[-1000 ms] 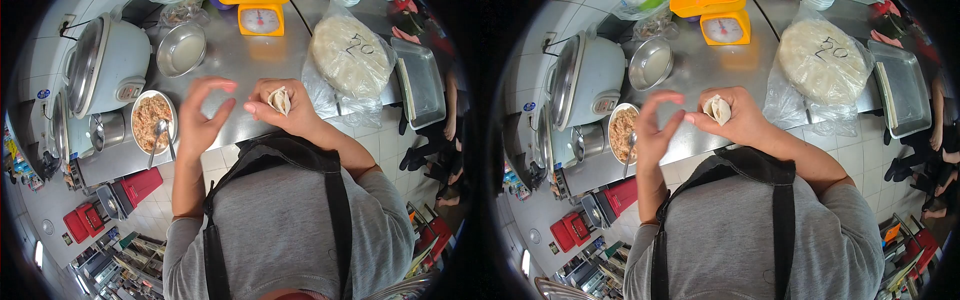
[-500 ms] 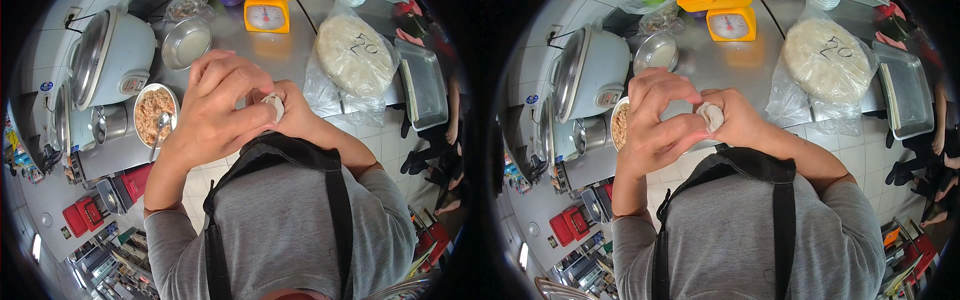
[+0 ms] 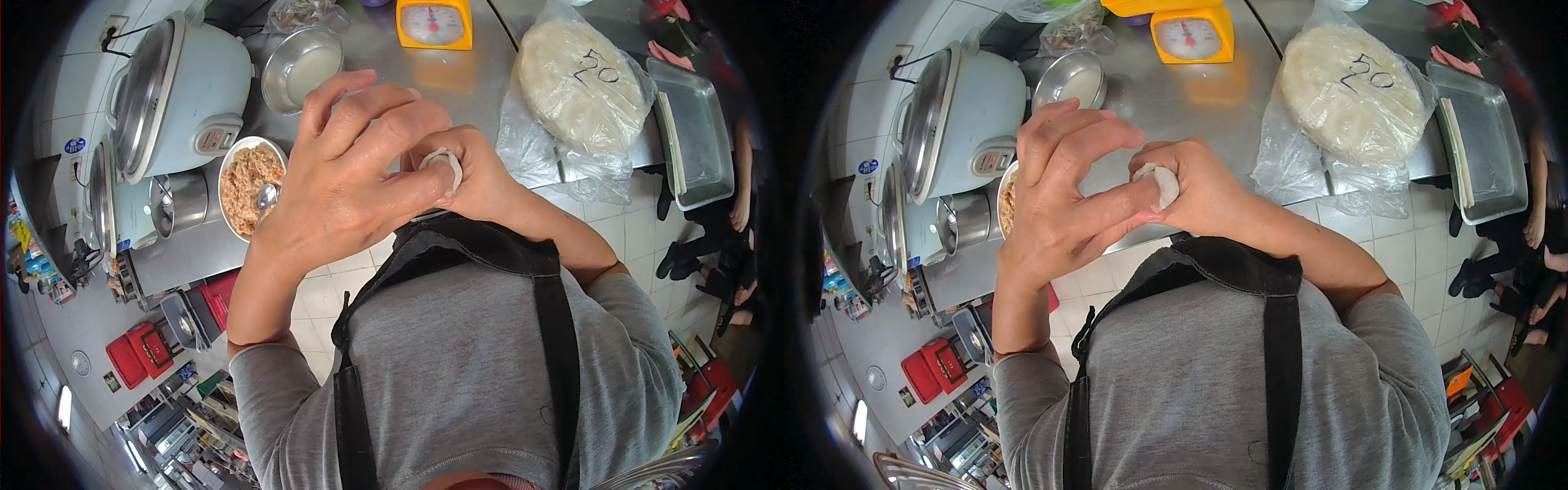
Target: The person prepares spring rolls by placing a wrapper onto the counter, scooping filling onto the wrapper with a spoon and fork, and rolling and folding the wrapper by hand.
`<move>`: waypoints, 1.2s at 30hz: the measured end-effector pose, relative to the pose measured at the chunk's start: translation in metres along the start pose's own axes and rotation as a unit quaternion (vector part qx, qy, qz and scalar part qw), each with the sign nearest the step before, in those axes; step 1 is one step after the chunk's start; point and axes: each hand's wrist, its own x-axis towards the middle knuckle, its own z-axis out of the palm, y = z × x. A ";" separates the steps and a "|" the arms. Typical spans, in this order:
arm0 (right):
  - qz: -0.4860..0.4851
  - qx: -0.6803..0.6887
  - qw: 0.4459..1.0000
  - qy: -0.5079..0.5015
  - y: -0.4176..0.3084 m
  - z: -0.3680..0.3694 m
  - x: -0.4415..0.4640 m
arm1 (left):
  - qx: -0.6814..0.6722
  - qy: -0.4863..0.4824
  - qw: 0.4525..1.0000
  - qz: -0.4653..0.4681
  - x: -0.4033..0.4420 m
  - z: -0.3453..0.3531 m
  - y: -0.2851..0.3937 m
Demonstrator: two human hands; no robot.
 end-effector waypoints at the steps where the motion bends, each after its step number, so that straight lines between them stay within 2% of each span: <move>1: -0.007 -0.012 1.000 -0.005 0.000 -0.002 0.001 | -0.012 0.003 1.000 -0.005 -0.001 0.000 -0.001; 6: -0.022 -0.029 0.999 -0.004 0.004 -0.002 0.003 | -0.046 0.016 0.998 -0.034 -0.003 0.005 -0.001; 12: -0.003 -0.033 0.999 -0.004 -0.005 0.000 0.000 | -0.019 0.016 1.000 -0.003 -0.006 0.003 -0.006; 18: -0.048 -0.053 0.997 0.028 0.001 0.003 0.002 | -0.090 0.019 0.994 -0.058 -0.008 -0.001 -0.009; 24: -0.041 -0.092 0.995 0.004 -0.003 -0.002 0.006 | -0.083 -0.025 0.988 -0.124 0.003 -0.013 0.005; 27: -0.016 -0.080 0.997 -0.002 -0.008 -0.001 0.007 | -0.045 -0.030 0.992 -0.114 0.004 -0.013 0.008; 31: 0.019 -0.073 0.997 0.008 -0.011 -0.002 0.009 | -0.051 -0.009 0.989 -0.136 0.004 -0.009 0.011; 34: -0.026 -0.091 0.995 0.026 -0.004 0.001 0.010 | -0.040 0.023 0.991 -0.125 -0.001 0.000 0.011; 36: -0.042 -0.033 0.996 0.065 0.002 0.009 0.012 | -0.037 0.046 0.993 -0.103 -0.003 0.006 0.008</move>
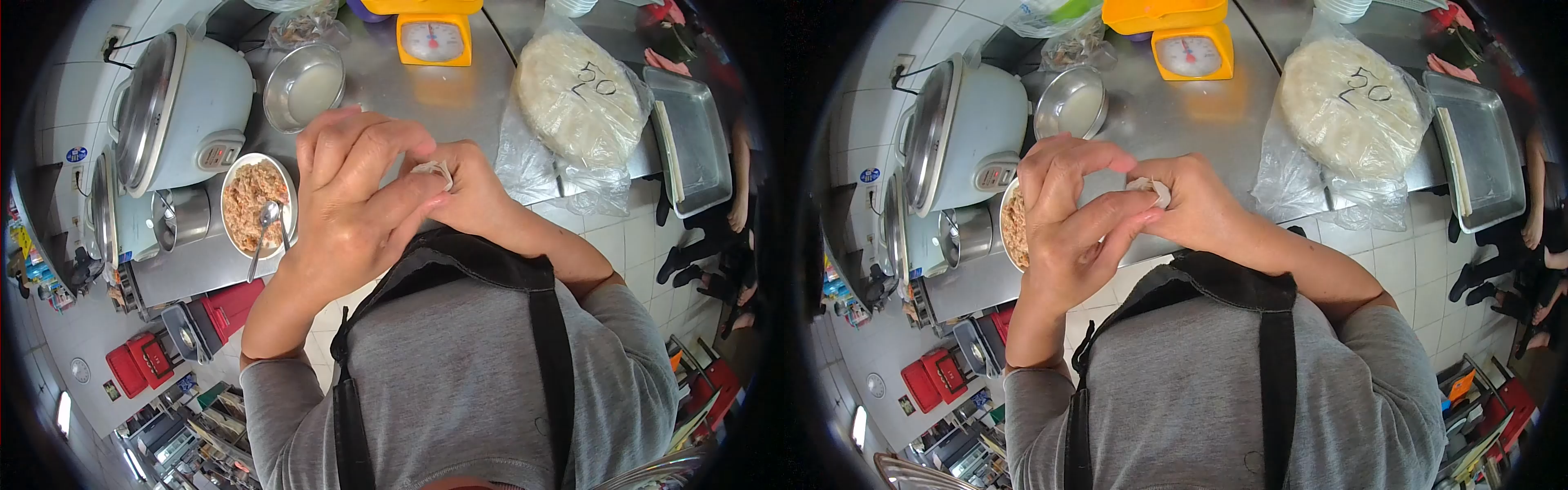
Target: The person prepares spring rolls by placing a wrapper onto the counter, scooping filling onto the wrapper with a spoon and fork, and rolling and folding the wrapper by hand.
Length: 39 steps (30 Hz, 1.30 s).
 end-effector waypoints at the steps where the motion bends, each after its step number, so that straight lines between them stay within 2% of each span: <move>1: -0.005 0.029 0.999 0.021 0.001 0.004 0.000 | 0.001 -0.004 1.000 -0.009 0.000 0.000 0.000; 4: 0.011 0.037 0.999 0.012 -0.005 0.003 -0.002 | 0.001 -0.016 0.999 -0.034 -0.003 -0.004 -0.001; 7: 0.061 -0.049 0.995 -0.057 -0.005 -0.003 -0.005 | -0.014 -0.016 0.998 -0.054 -0.006 -0.001 0.001; 9: -0.023 -0.056 0.998 -0.025 -0.001 0.000 -0.002 | -0.030 -0.007 0.997 -0.072 -0.008 -0.002 0.001; 10: -0.065 -0.059 0.996 -0.012 0.000 0.003 -0.002 | -0.052 -0.017 0.994 -0.090 -0.008 -0.004 0.004; 12: -0.077 -0.057 0.995 -0.004 -0.001 0.002 0.000 | -0.095 -0.029 0.987 -0.124 -0.002 -0.009 0.009; 13: -0.085 -0.056 0.995 -0.003 -0.002 0.002 0.001 | -0.150 0.002 0.976 -0.159 -0.005 -0.011 0.000; 15: -0.027 -0.096 0.995 -0.005 -0.012 -0.003 0.002 | -0.251 0.067 0.939 -0.225 -0.014 -0.018 -0.041; 17: -0.002 -0.113 0.994 0.003 -0.017 -0.006 0.000 | 0.012 0.070 0.965 -0.254 -0.021 -0.007 -0.105; 19: -0.014 -0.110 0.994 0.025 -0.018 -0.011 0.002 | 0.214 -0.125 0.911 -0.329 -0.054 0.028 -0.161; 21: -0.008 -0.092 0.995 0.049 -0.015 -0.014 0.003 | 0.250 -0.284 0.859 -0.346 -0.072 0.060 -0.187; 24: -0.013 -0.083 0.994 0.071 -0.012 -0.017 0.006 | 0.247 -0.338 0.823 -0.383 -0.078 0.088 -0.197; 27: -0.011 -0.079 0.993 0.082 -0.009 -0.018 0.011 | 0.217 -0.306 0.853 -0.364 -0.069 0.079 -0.187; 33: -0.015 -0.120 0.990 0.078 -0.002 -0.015 0.023 | 0.036 -0.182 0.916 -0.357 -0.055 0.044 -0.152; 35: -0.017 -0.115 0.989 0.091 0.001 -0.014 0.025 | -0.141 -0.066 0.925 -0.348 -0.031 0.022 -0.113; 39: 0.001 -0.111 0.989 0.100 -0.001 -0.011 0.029 | -0.200 -0.002 0.951 -0.236 0.002 -0.003 -0.051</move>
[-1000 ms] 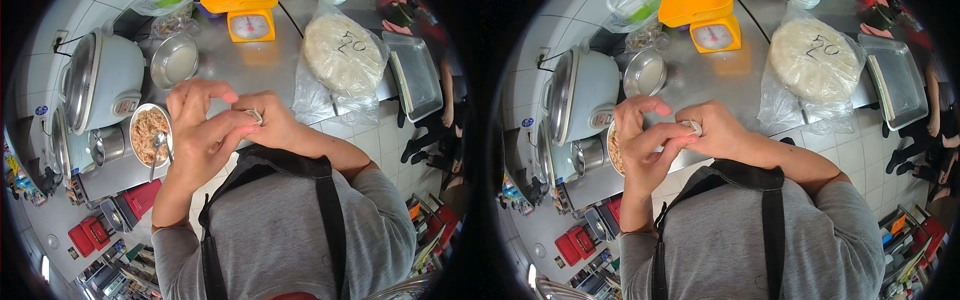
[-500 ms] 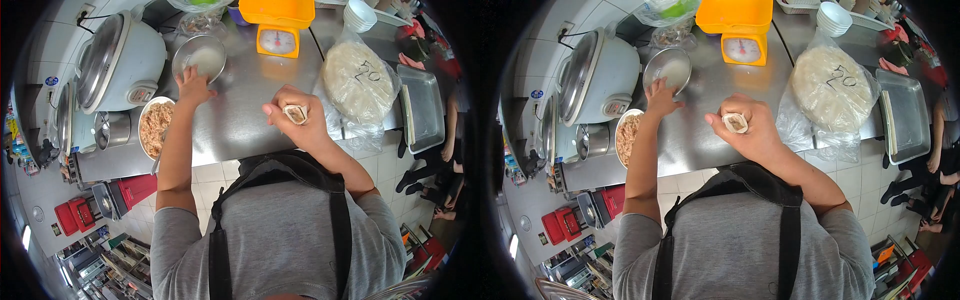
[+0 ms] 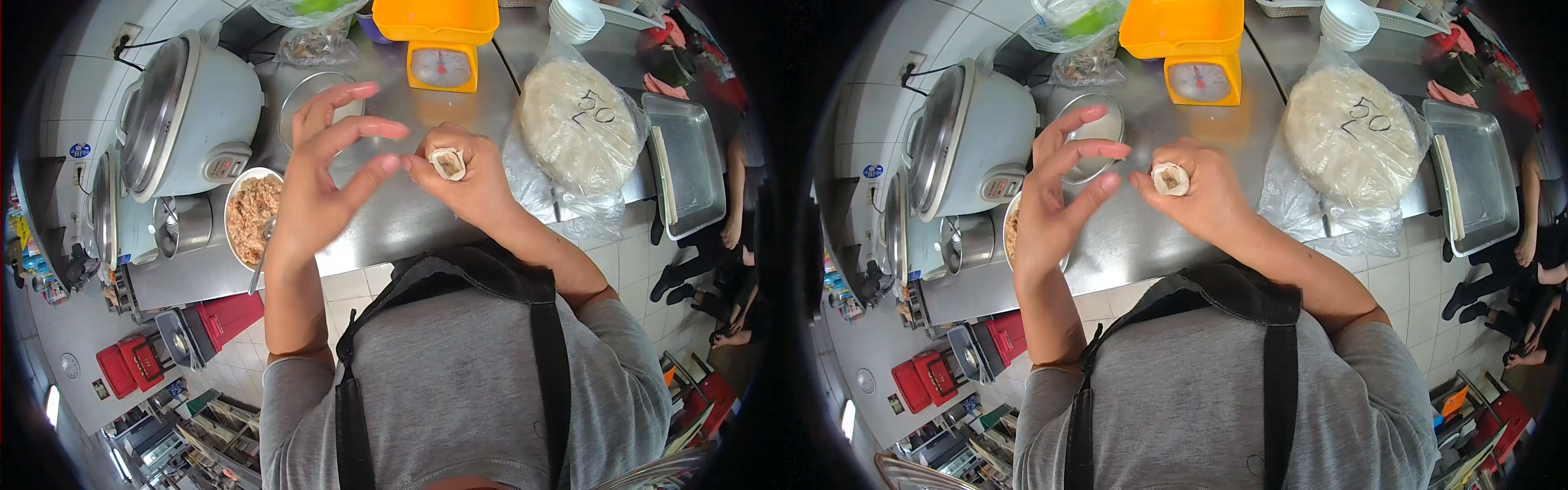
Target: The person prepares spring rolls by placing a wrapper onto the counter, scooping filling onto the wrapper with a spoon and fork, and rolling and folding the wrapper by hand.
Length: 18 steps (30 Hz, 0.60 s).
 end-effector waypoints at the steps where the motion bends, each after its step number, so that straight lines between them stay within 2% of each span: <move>1: 0.004 -0.001 1.000 0.002 0.000 0.000 0.000 | -0.006 0.003 1.000 0.030 -0.001 0.003 0.012; 4: -0.055 0.035 0.998 -0.015 0.009 0.001 0.001 | 0.096 -0.012 0.991 0.092 0.000 0.013 0.037; 7: -0.030 0.036 0.998 -0.033 0.014 -0.001 -0.001 | 0.175 0.037 0.977 0.120 -0.002 0.036 0.040; 10: -0.004 0.037 0.999 0.008 0.013 0.002 -0.004 | 0.227 0.070 0.957 0.167 -0.004 0.045 0.039; 13: -0.038 0.058 0.997 0.031 0.019 0.006 -0.006 | 0.201 0.082 0.961 0.172 -0.003 0.046 0.036; 16: -0.031 0.025 0.999 -0.003 0.010 -0.003 -0.010 | 0.182 0.084 0.965 0.169 -0.006 0.040 0.034; 18: -0.041 0.051 0.998 -0.023 0.013 -0.004 -0.013 | 0.121 0.074 0.979 0.147 -0.006 0.035 0.034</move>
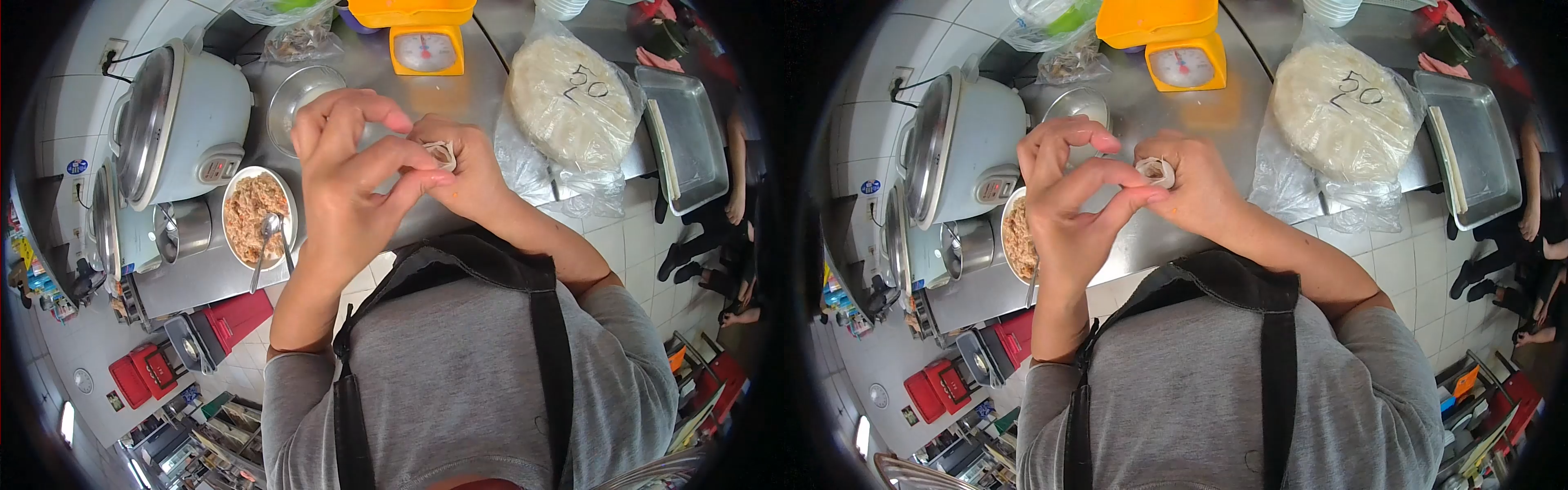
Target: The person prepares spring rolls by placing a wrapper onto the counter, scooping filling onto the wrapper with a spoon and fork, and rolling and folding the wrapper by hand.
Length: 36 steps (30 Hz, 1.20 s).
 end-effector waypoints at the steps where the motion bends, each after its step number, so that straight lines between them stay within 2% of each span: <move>1: -0.005 0.013 1.000 -0.010 0.000 0.000 -0.001 | -0.031 -0.002 0.999 -0.013 0.001 -0.002 0.000; 4: 0.039 0.022 0.999 -0.018 -0.012 0.001 -0.003 | -0.086 -0.035 0.993 -0.073 0.011 -0.012 0.004; 7: -0.006 0.011 1.000 -0.019 -0.005 0.006 -0.008 | 0.013 -0.163 0.987 -0.007 0.023 -0.025 0.009; 10: -0.030 -0.035 0.998 -0.050 -0.015 0.002 -0.010 | 0.061 -0.186 0.977 0.081 0.029 -0.028 0.014; 13: 0.017 0.015 0.998 -0.052 -0.020 0.000 -0.011 | 0.082 -0.195 0.972 0.101 0.030 -0.024 0.017; 16: 0.056 0.040 0.997 -0.041 -0.024 0.000 -0.013 | 0.078 -0.145 0.978 0.130 0.023 -0.010 0.012; 19: 0.046 0.036 0.996 -0.068 -0.021 -0.003 -0.014 | 0.030 -0.165 0.982 0.091 0.023 -0.016 0.012; 22: -0.031 0.001 0.997 -0.070 -0.016 -0.001 -0.014 | 0.003 -0.202 0.976 0.084 0.025 -0.023 0.014; 25: 0.073 0.026 0.990 -0.117 -0.026 -0.006 -0.013 | 0.005 -0.201 0.976 0.082 0.025 -0.021 0.015; 28: 0.070 0.055 0.990 -0.110 -0.021 -0.005 -0.013 | 0.009 -0.181 0.980 0.082 0.021 -0.016 0.014; 31: 0.128 0.108 0.981 -0.099 -0.025 -0.003 -0.014 | -0.064 -0.178 0.982 0.014 0.019 -0.021 0.015; 34: 0.178 0.119 0.966 -0.144 -0.020 -0.012 -0.015 | -0.129 -0.198 0.969 -0.065 0.015 -0.030 0.011; 36: 0.139 0.123 0.973 -0.134 -0.016 -0.008 -0.015 | -0.133 -0.202 0.969 -0.056 0.015 -0.030 0.006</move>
